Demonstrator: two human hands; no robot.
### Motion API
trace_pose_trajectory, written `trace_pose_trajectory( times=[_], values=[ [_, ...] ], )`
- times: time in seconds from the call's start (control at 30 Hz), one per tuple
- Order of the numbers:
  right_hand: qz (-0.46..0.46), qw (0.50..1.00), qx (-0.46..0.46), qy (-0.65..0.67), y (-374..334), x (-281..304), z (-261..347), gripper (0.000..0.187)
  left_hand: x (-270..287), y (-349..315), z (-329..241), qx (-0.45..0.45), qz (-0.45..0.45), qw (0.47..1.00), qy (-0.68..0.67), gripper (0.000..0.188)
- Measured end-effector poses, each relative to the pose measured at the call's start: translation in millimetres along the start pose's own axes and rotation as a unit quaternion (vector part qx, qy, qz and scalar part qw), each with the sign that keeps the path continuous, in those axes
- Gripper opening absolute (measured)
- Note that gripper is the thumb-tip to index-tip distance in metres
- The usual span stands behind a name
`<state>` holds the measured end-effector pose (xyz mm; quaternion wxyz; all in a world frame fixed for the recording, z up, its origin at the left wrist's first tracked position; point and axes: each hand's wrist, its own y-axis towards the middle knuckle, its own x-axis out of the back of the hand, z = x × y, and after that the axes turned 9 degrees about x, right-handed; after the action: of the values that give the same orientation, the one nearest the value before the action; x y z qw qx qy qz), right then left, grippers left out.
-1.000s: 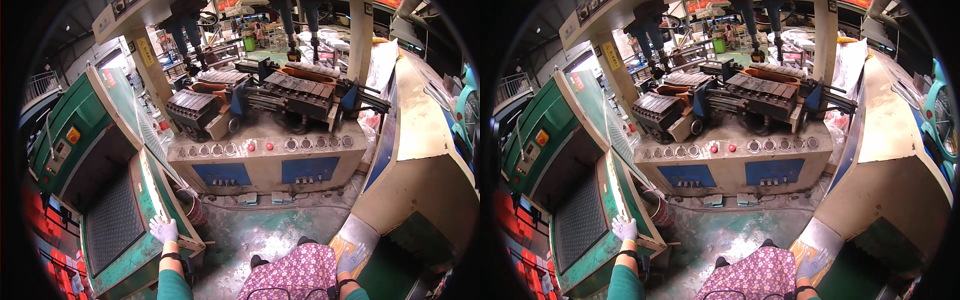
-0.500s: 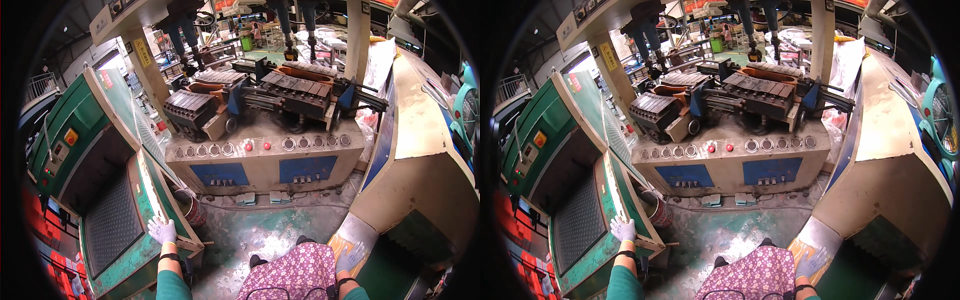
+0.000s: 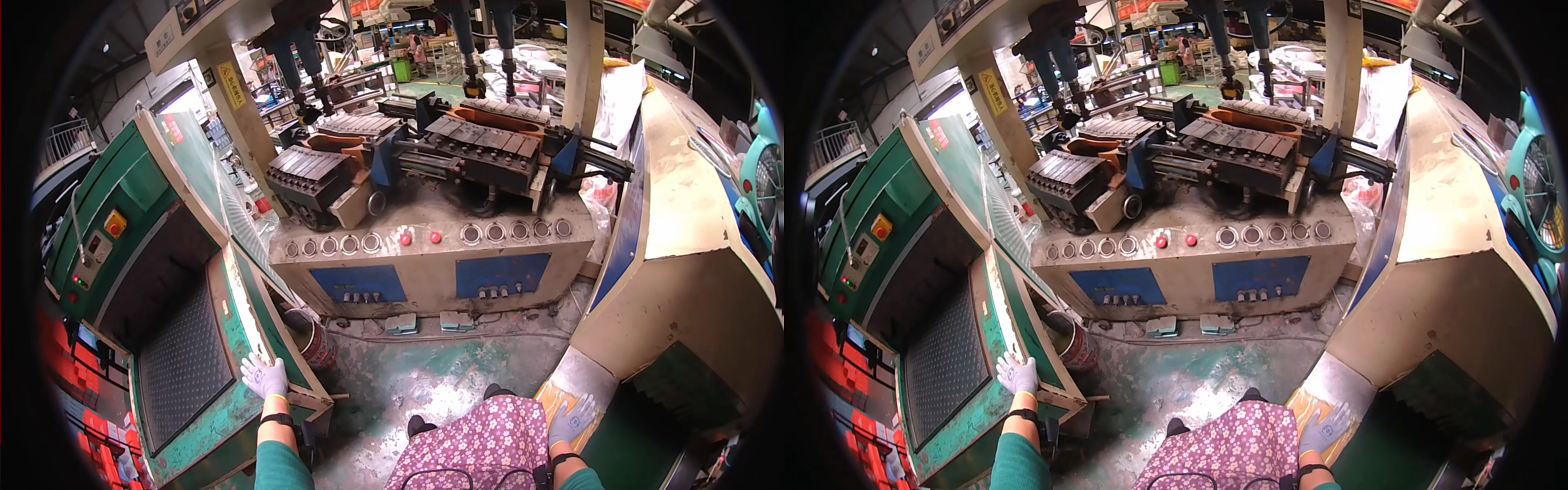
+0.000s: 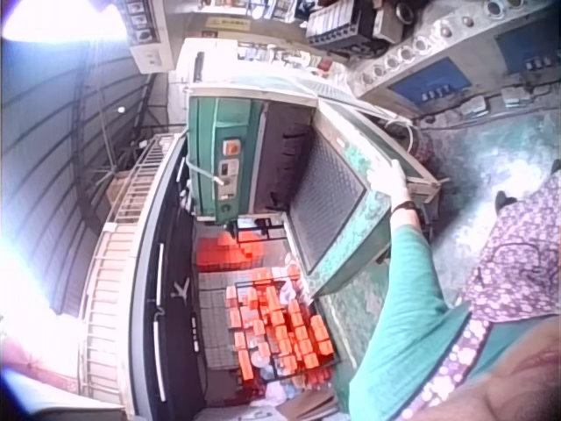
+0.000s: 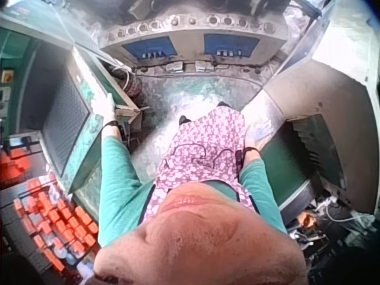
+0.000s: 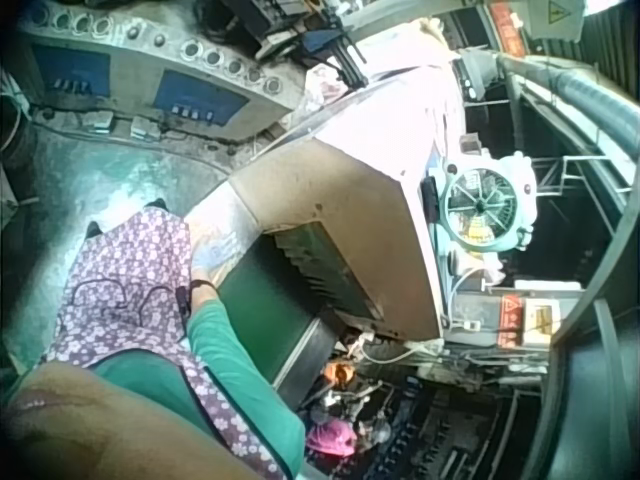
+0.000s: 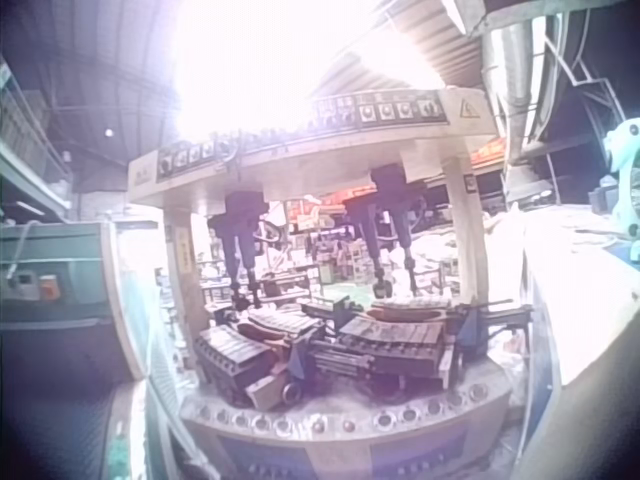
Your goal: Operating an industrial heat press or molding machine for shoe manufacturing.
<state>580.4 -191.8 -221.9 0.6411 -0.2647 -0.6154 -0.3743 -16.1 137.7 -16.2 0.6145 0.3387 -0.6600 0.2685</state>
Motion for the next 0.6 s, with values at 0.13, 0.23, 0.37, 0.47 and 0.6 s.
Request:
trace_pose_trajectory(
  times=[0.13, 0.23, 0.37, 0.47, 0.6],
  values=[
    [-0.009, 1.000, 0.002, -0.009, 1, 0, 2, 0.069, 1, -1, -2, 0.000, 0.002, 1.000, 0.000, 0.091],
    [0.032, 0.999, -0.009, 0.002, 2, 10, 6, 0.070, 2, -1, -2, 0.002, 0.003, 1.000, -0.002, 0.091],
    [0.031, 0.999, -0.016, 0.007, 4, 16, 6, 0.070, 3, -7, -7, -0.007, 0.012, 1.000, -0.017, 0.091],
    [0.033, 0.999, -0.022, 0.005, 4, 18, 5, 0.071, 2, -9, -3, -0.008, 0.015, 1.000, -0.018, 0.091],
    [0.016, 1.000, -0.021, 0.014, 2, 15, 5, 0.073, -1, -3, 6, -0.003, 0.007, 1.000, -0.019, 0.090]
  ],
)
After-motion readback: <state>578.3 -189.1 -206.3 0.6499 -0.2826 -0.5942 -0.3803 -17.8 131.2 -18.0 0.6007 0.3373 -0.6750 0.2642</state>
